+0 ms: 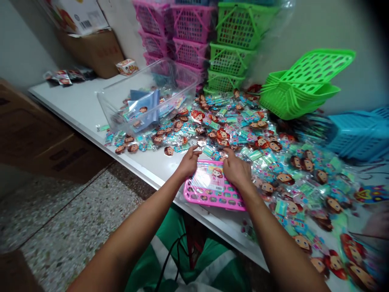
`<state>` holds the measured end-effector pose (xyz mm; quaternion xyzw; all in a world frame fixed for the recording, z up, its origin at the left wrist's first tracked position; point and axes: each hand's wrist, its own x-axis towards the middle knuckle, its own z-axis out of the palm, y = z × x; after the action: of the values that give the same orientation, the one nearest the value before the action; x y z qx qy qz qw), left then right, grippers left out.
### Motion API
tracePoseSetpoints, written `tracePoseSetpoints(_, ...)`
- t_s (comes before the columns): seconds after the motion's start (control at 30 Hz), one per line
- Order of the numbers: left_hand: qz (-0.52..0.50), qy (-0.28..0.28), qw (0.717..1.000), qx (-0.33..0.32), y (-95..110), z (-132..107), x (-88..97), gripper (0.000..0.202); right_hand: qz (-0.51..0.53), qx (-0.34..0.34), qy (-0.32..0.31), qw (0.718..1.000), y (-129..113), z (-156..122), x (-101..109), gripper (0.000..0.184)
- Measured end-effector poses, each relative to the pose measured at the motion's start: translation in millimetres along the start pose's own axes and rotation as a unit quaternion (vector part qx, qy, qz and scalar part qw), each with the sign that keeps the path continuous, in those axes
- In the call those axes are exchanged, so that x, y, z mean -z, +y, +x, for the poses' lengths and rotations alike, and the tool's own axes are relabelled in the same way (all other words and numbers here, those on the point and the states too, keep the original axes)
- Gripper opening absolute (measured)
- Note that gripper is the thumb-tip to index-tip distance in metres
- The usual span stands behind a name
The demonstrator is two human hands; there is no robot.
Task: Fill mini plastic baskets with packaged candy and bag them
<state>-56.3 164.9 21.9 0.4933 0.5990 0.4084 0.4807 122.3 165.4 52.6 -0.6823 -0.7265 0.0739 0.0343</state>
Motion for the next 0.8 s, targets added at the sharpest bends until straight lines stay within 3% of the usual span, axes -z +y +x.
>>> tracePoseSetpoints(0.33, 0.020, 0.000, 0.998, 0.061, 4, 1, 2.2, 0.034, -0.021, 0.018, 0.030, 0.999, -8, -8, 6, 0.038)
tracePoseSetpoints(0.5, 0.061, 0.051, 0.996, 0.026, -2, 5, 1.6, 0.038, -0.042, 0.013, 0.028, 0.999, -7, -6, 2, 0.036)
tracePoseSetpoints(0.7, 0.126, 0.072, 0.987, -0.070, 2, -45, 16.3, 0.048, -0.045, 0.018, 0.032, 0.998, -11, -10, 7, 0.034)
tracePoseSetpoints(0.8, 0.150, 0.076, 0.982, -0.081, -3, -69, 16.7, 0.054, -0.041, 0.015, 0.032, 0.999, -10, -11, 5, 0.033)
